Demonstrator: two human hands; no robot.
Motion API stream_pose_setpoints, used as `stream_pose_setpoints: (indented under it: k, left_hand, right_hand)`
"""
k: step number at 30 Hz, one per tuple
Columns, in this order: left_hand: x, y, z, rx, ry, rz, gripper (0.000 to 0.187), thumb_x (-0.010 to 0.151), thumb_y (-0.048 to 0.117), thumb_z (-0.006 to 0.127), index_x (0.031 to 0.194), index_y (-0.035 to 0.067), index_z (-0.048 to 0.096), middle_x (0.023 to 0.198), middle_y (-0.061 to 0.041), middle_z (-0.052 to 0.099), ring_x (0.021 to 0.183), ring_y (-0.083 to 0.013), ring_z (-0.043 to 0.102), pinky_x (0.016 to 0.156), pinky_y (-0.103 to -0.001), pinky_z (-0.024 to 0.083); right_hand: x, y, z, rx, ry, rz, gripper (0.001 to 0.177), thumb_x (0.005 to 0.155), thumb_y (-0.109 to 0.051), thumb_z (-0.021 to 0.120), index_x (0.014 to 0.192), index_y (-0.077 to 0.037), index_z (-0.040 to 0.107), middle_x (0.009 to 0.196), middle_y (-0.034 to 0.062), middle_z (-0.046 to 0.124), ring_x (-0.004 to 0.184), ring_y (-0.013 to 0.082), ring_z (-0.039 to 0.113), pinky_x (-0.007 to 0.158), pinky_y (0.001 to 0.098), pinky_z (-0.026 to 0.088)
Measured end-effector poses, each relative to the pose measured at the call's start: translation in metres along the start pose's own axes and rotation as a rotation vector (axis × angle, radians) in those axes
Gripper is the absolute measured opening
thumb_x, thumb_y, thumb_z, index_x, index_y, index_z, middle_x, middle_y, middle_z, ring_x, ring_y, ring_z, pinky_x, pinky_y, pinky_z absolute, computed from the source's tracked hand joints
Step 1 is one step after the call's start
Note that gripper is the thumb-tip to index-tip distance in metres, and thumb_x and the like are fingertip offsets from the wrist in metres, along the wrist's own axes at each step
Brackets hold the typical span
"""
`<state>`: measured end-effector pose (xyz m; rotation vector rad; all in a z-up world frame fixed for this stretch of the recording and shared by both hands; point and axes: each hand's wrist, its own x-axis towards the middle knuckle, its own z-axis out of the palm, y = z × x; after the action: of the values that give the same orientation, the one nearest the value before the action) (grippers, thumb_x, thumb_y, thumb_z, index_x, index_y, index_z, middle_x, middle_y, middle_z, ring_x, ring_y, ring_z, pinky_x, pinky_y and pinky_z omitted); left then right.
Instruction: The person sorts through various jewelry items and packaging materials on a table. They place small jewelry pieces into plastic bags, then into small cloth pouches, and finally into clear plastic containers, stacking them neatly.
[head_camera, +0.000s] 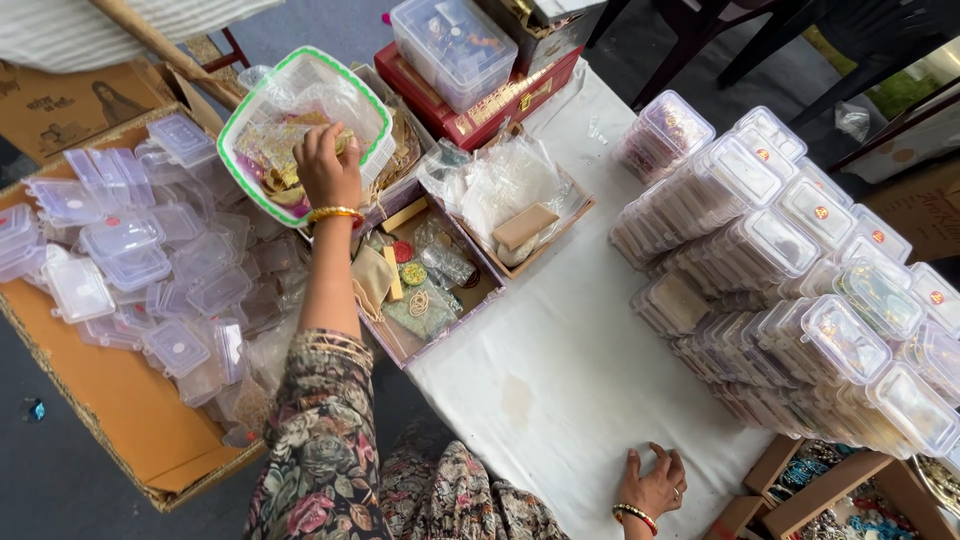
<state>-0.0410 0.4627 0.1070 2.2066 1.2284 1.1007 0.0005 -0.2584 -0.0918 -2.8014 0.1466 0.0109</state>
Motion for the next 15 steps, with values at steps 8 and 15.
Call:
stream_pose_setpoints:
  k: [8, 15]
  left_hand:
    - [0.056, 0.018, 0.011, 0.214, -0.238, 0.157, 0.048, 0.095, 0.039, 0.063, 0.138, 0.02, 0.063, 0.152, -0.016, 0.048, 0.148, -0.0381, 0.024, 0.112, -0.071, 0.009]
    - [0.061, -0.003, 0.021, 0.521, -0.734, -0.138, 0.027, 0.104, 0.035, 0.056, 0.116, 0.02, 0.074, 0.125, -0.01, 0.068, 0.121, -0.0327, 0.06, 0.12, -0.061, 0.008]
  right_hand:
    - [0.006, 0.001, 0.004, -0.045, -0.021, 0.044, 0.049, 0.084, -0.044, 0.074, 0.13, -0.027, 0.065, 0.16, 0.0045, 0.04, 0.151, 0.031, 0.028, 0.116, 0.0579, 0.023]
    - [0.008, 0.004, 0.008, -0.052, -0.025, 0.071, 0.048, 0.084, -0.043, 0.074, 0.128, -0.027, 0.065, 0.159, 0.0042, 0.041, 0.15, 0.0309, 0.029, 0.117, 0.0582, 0.025]
